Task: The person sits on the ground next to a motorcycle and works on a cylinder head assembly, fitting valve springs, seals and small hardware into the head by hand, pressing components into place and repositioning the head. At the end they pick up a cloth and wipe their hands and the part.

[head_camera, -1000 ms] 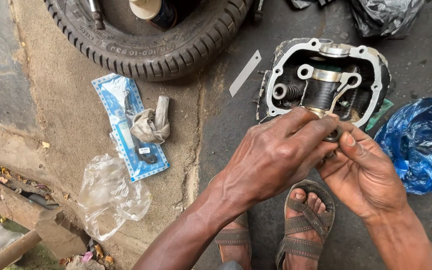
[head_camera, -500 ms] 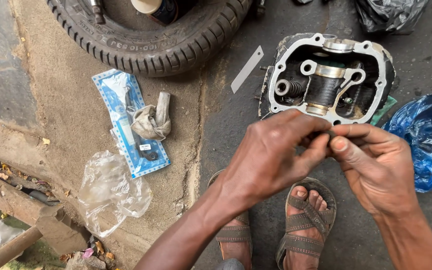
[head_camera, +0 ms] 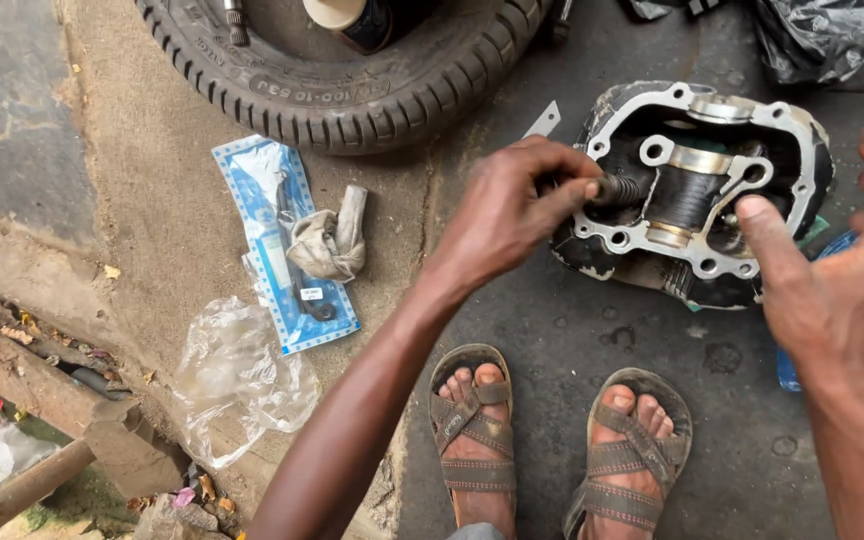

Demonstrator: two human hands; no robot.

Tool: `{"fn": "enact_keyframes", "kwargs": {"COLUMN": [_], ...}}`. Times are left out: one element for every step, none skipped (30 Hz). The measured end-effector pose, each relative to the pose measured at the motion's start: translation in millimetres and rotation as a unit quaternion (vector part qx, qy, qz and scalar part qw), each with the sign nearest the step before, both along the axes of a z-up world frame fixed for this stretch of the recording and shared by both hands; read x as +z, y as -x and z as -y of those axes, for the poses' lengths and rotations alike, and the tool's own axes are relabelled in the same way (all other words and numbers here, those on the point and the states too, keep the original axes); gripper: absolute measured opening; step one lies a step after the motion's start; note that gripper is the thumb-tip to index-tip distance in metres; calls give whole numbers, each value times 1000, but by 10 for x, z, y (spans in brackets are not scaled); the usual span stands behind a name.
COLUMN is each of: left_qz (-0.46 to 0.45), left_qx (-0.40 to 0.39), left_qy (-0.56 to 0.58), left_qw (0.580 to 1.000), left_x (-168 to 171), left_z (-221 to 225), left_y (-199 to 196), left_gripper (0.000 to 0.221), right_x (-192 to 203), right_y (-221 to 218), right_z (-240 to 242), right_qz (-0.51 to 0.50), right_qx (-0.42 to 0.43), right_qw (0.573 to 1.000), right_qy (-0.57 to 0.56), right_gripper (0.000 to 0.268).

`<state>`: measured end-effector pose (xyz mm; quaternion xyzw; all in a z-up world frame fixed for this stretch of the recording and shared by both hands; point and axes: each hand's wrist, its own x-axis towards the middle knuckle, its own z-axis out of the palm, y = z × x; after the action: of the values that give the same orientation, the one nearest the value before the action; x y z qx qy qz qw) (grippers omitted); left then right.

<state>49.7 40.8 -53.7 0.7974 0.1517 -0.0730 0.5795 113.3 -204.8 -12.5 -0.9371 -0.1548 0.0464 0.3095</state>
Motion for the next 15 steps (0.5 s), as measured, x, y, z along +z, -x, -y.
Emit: {"fn": "enact_keyframes", "kwargs": {"left_qz": [1, 34, 67, 64, 40, 14, 11, -24, -59, -60, -42, -26, -28, -42, -56], "left_qx": [0, -11, -21, -24, -19, -12, -13, -7, 0, 3, 13, 21, 24, 35, 46], "left_qy": [0, -10, -20, -14, -7, -2, 2, -14, -29, -31, -58, -84, -86, -29, 28], "left_qw": [1000, 999, 997, 998, 999, 1000, 1000, 1000, 998, 998, 997, 996, 996, 998, 997], "left_x": [-58, -126, -202, -153, -104, -47, -31, -9, 22, -32, -84, -134, -211, -291, -369], "left_z": [-5, 21, 53, 62, 69, 63, 80, 64, 40, 25, 8, 1, 21, 50, 83], "left_y": [-11, -18, -27, -69, -109, -135, -136, -164, -189, -175, -156, -124, -54, -15, 20], "left_gripper": [18, 18, 19, 19, 26, 34, 34, 45, 57, 57, 70, 83, 83, 91, 99], "right_x": [-64, -119, -183, -352, -519, -686, -690, -707, -717, -702, -685, -662, -639, -608, -576], "right_y": [-33, -53, -74, -47, -13, 28, 57, 43, 34, 26, 25, 39, 52, 42, 26], "right_z": [-14, 2, 26, 143, 263, 370, 381, 353, 318, 273, 227, 190, 180, 180, 184], "right_qz": [1, -73, -147, -149, -125, -103, -107, -81, -55, -56, -79, -104, -107, -71, -35], "right_qx": [0, -62, -121, -125, -64, 0, -2, 8, 18, 22, -19, -59, -57, -23, 11], "right_qw": [1000, 995, 981, 980, 990, 994, 994, 996, 997, 997, 993, 984, 984, 987, 987], "right_qy": [0, -18, -36, -32, -34, -39, -35, -41, -47, -49, -91, -131, -132, -145, -157], "right_gripper": [58, 75, 91, 91, 90, 88, 88, 85, 83, 83, 78, 75, 75, 66, 59]}}
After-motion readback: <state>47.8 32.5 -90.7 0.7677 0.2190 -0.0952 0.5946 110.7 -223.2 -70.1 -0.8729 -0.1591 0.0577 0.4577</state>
